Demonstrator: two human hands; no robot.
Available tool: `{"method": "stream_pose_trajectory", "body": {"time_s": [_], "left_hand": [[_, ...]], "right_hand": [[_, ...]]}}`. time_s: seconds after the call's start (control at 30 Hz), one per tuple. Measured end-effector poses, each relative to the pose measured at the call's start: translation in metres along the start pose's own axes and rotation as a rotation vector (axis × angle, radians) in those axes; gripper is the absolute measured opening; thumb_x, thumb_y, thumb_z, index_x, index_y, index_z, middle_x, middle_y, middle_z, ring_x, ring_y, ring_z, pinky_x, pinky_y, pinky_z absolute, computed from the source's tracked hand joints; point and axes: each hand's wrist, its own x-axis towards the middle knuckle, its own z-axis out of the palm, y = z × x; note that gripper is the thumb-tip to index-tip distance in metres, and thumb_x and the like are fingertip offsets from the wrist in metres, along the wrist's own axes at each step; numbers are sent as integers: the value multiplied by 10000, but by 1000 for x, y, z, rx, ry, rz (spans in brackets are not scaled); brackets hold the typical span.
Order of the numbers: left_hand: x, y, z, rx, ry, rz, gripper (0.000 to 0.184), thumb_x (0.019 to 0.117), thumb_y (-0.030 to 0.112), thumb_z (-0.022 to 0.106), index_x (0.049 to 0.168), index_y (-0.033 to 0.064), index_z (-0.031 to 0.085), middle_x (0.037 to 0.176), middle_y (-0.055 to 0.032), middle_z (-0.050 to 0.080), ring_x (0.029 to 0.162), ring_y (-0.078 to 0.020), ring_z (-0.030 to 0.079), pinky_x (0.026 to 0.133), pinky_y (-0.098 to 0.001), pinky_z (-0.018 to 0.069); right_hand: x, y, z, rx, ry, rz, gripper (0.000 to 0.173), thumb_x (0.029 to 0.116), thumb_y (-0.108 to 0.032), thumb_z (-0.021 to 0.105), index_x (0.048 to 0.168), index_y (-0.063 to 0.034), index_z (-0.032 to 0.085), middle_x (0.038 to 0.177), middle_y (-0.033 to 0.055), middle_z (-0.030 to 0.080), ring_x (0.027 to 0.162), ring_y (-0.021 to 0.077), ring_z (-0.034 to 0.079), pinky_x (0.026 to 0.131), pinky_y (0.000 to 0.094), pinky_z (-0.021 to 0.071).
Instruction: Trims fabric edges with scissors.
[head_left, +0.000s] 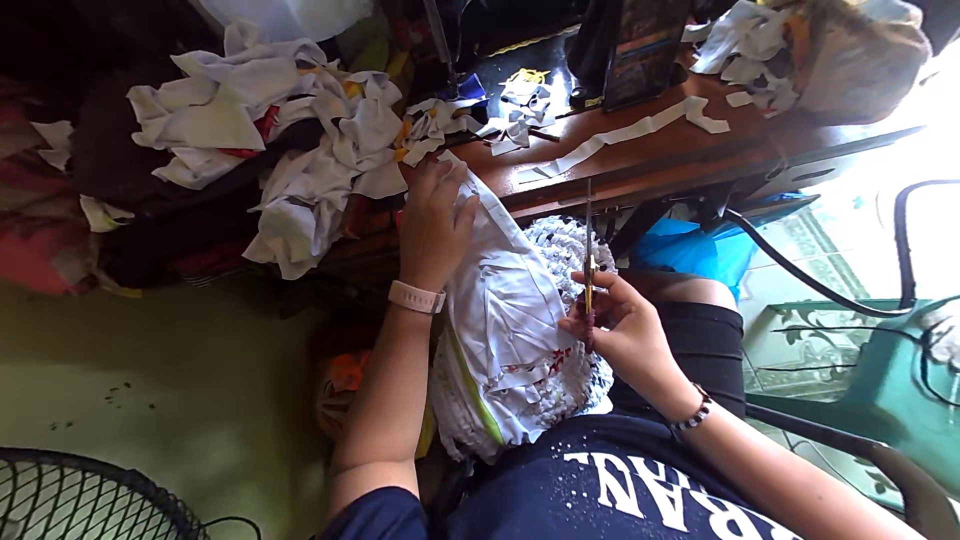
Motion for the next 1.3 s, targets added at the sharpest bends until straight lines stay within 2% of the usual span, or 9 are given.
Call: {"method": "stream_pose_trajectory", "body": {"time_s": [0.27,0.77,0.93,1.03,1.13,1.17,1.23,1.27,1.3], "left_hand": [[15,-17,13,17,-53,68,481,1047,322,536,1443,53,582,1445,-236,550,1368,-377,509,1153,-528,392],[24,-32,12,77,-128,131,505,1070,452,440,1444,157,607,1534,-179,497,1481,-344,394,1233,-541,267],[11,-8,5,-19,59,174,505,1068,401,490,1457,91,580,1534,-195,495,1482,-357,392,1240,-631,162],[-25,49,-8,-550,10,96,611,1075,395,484,1553,23,405,1584,-121,451,1455,-209,434,1209,-390,363],[-53,96,6,-1083,-203,-40,981,939,616,615,1632,78,176,1482,-75,546,1309,-170,568,1070,-378,506],[-59,106,14,-1179,-226,-77,978,930,583,650,1628,75,191,1426,-85,598,1251,-172,607,1030,-372,526],[-66,119,27,-1266,-168,-123,618,1043,367,550,1531,21,395,1253,-117,696,1125,-202,681,970,-381,565],[-68,123,31,-1275,-96,-127,400,1089,267,447,1372,-2,536,1113,-128,734,1034,-220,717,927,-396,592],[-67,125,34,-1266,-34,-126,311,1110,219,370,1206,23,592,987,-114,751,956,-219,741,890,-398,610]], "right_hand": [[1,1,0,-10,1,-2,580,797,-126,829,1309,-20,577,883,21,730,736,96,701,657,235,602],[1,1,0,-12,6,0,603,794,-124,827,1332,-20,575,899,31,733,737,104,702,651,242,604],[2,0,-4,-15,20,-61,590,816,-151,831,1327,-9,571,903,23,733,748,94,707,655,233,609],[3,-1,-7,-102,31,-214,579,851,-200,824,1333,4,577,922,14,742,771,71,703,652,224,598],[6,-11,-4,-196,-34,-358,498,867,-175,803,1301,-11,623,921,27,745,769,66,699,652,234,599],[7,-14,-1,-237,-54,-400,475,856,-139,781,1291,-12,639,916,29,746,764,54,695,652,229,598],[6,-17,4,-334,-83,-464,461,820,-81,721,1268,4,655,914,51,752,758,59,698,644,243,597],[6,-19,5,-371,-101,-483,441,827,-83,710,1254,16,662,924,66,753,767,73,702,651,256,599],[6,-22,5,-406,-127,-487,401,854,-115,717,1232,13,672,950,72,756,797,83,718,670,265,616]]}}
